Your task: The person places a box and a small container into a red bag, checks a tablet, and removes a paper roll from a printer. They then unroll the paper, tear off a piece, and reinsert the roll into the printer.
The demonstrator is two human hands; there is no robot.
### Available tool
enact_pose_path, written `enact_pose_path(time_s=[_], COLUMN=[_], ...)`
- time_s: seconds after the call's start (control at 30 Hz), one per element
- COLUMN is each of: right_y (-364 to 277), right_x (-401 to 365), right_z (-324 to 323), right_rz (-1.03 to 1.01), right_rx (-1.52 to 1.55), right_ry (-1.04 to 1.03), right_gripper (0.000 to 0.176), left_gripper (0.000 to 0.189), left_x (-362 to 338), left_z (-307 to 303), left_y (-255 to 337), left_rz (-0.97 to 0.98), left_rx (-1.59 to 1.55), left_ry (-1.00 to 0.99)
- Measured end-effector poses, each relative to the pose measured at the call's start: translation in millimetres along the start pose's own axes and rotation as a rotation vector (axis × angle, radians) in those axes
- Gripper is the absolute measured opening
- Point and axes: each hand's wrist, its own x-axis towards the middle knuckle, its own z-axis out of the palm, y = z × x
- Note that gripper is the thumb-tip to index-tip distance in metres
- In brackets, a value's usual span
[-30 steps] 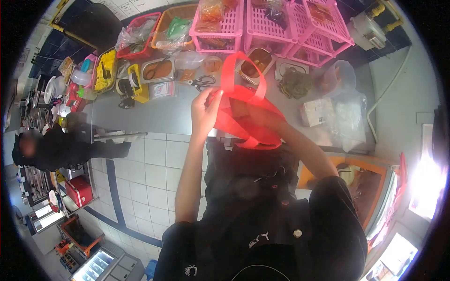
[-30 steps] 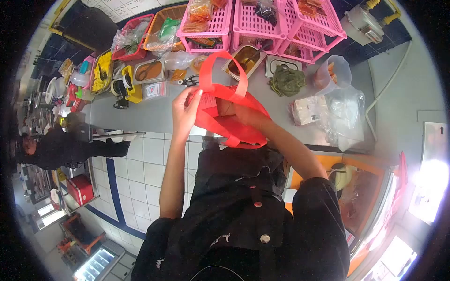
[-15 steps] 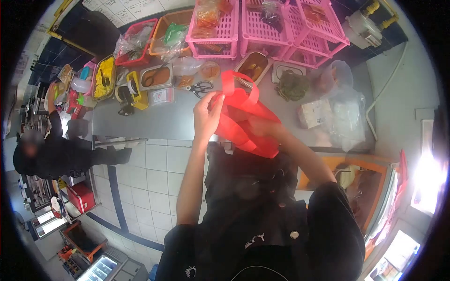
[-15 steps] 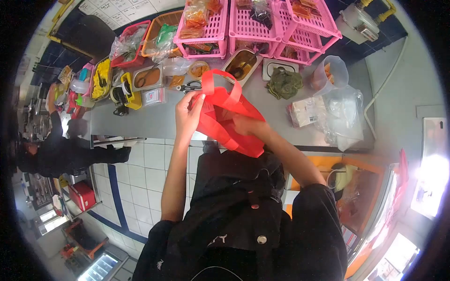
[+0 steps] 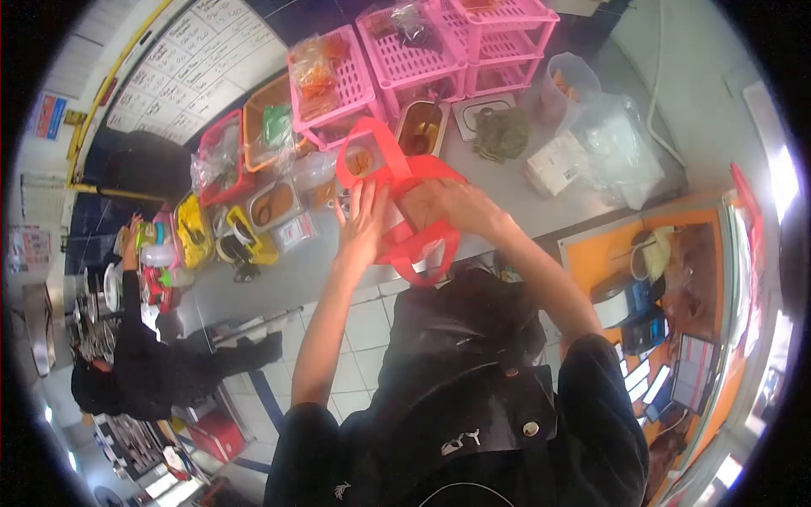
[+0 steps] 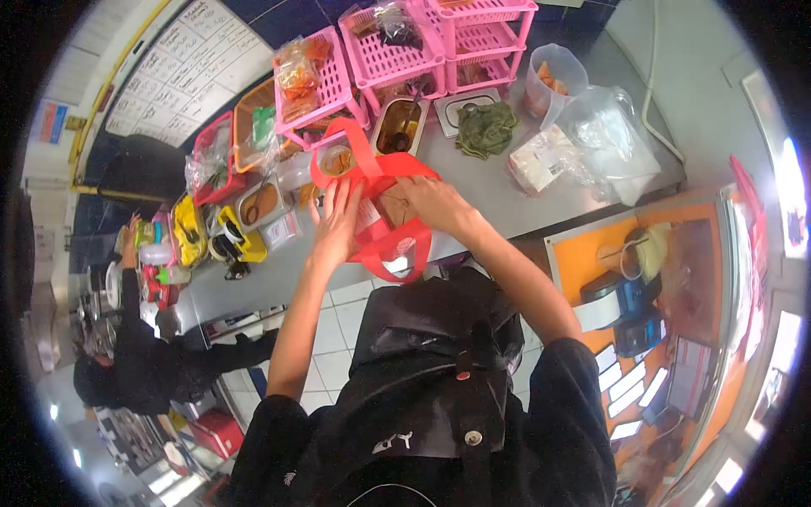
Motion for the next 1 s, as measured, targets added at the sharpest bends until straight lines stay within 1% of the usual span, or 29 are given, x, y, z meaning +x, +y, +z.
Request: enact_pose_path(time_s=[0.03, 0.07, 0.13, 0.17, 0.2, 0.23, 0.27, 0.3, 0.33, 0.37, 0.4, 0.43, 0.47, 0.5, 0.53, 0.57, 0.63, 0.73, 0.77, 0.8, 0.83, 0.87, 0.9, 0.93, 0.97, 1.0], right_y=[-12, -23, -46, -46, -37, -23, -19, -18, 5, 15, 31, -13, -62, -102, -137, -163, -189, -189, -185, -182, -172, -163, -175, -162, -167, -151], right_x=[-11, -22, -41, -60, -85, -119, -156, -190, -242, -302, -375, -405, -423, -432, -430, -422, -402, -398, -406, -424, -442, -459, -446, -476, -485, -514], right_z=[2, -1, -30, -25, -9, 8, 24, 56, 119, 197, 298, 326, 340, 359, 375, 384, 388, 387, 383, 381, 379, 367, 271, 286, 244, 249], right_rz=[-0.01, 0.025, 0.084, 0.208, 0.37, 0.537, 0.663, 0.787, 0.908, 0.895, 1.202, 1.307, 1.388, 1.459, 1.531, 1.584, 1.617, 1.579, 1.556, 1.482, 1.359, 1.237, 1.17, 1.23, 1.286, 1.236], right_rx=[0.047, 0.232, 0.565, 0.65, 0.712, 0.767, 0.721, 0.694, 0.441, 0.106, 0.407, 0.392, 0.443, 0.569, 0.713, 0.831, 0.965, 1.034, 1.027, 0.979, 0.85, 0.693, 0.374, 0.574, 0.688, 1.01], right_ry=[0.083, 0.137, 0.263, 0.419, 0.432, 0.475, 0.486, 0.494, 0.456, 0.468, 0.348, 0.108, -0.086, -0.143, -0.149, -0.12, -0.023, 0.113, 0.154, 0.144, 0.08, 0.015, -0.234, 0.149, 0.496, 1.026], right_gripper=[0.058, 0.052, 0.042, 0.024, 0.02, 0.016, 0.014, 0.017, 0.034, 0.046, 0.049, 0.046, 0.042, 0.039, 0.036, 0.034, 0.03, 0.029, 0.03, 0.031, 0.034, 0.036, 0.034, 0.034, 0.031, 0.029], left_gripper=[0.105, 0.106, 0.109, 0.108, 0.108, 0.102, 0.087, 0.071, 0.06, 0.052, 0.046, 0.04, 0.035, 0.032, 0.032, 0.029, 0.024, 0.022, 0.027, 0.034, 0.041, 0.035, 0.03, 0.025, 0.021, 0.022], left_x=[0, -2, 3, 1, 0, 0, -2, -8, -15, -23, -29, -34, -35, -39, -41, -41, -40, -21, -19, -15, -11, -9, -9, -11, -14, -19], left_z=[-1, -3, -29, -33, -37, -43, -51, -54, -67, -82, -86, -90, -90, -93, -97, -98, -108, -132, -138, -143, -145, -147, -148, -147, -145, -139], left_y=[-1, -3, 8, 8, 3, 1, -2, -6, -6, -4, -9, -14, -25, -35, -38, -38, -30, -1, 9, 22, 39, 57, 74, 88, 102, 116], left_rz=[0.01, 0.009, 0.017, 0.079, 0.169, 0.255, 0.307, 0.293, 0.282, 0.316, 0.275, 0.308, 0.38, 0.398, 0.422, 0.377, 0.261, 0.472, 0.521, 0.576, 0.638, 0.701, 0.757, 0.805, 0.844, 0.757], left_rx=[0.026, -0.021, -0.135, -0.273, -0.417, -0.402, -0.489, -0.604, -0.638, -0.591, -0.692, -0.621, -0.607, -0.621, -0.646, -0.767, -0.992, -0.903, -0.89, -0.878, -0.879, -0.895, -0.911, -0.923, -0.931, -1.02], left_ry=[-0.002, -0.026, -0.051, 0.006, 0.06, 0.113, 0.105, 0.088, 0.09, 0.127, 0.09, 0.131, 0.175, 0.196, 0.277, 0.298, 0.314, 0.377, 0.388, 0.395, 0.4, 0.405, 0.409, 0.416, 0.427, 0.325])
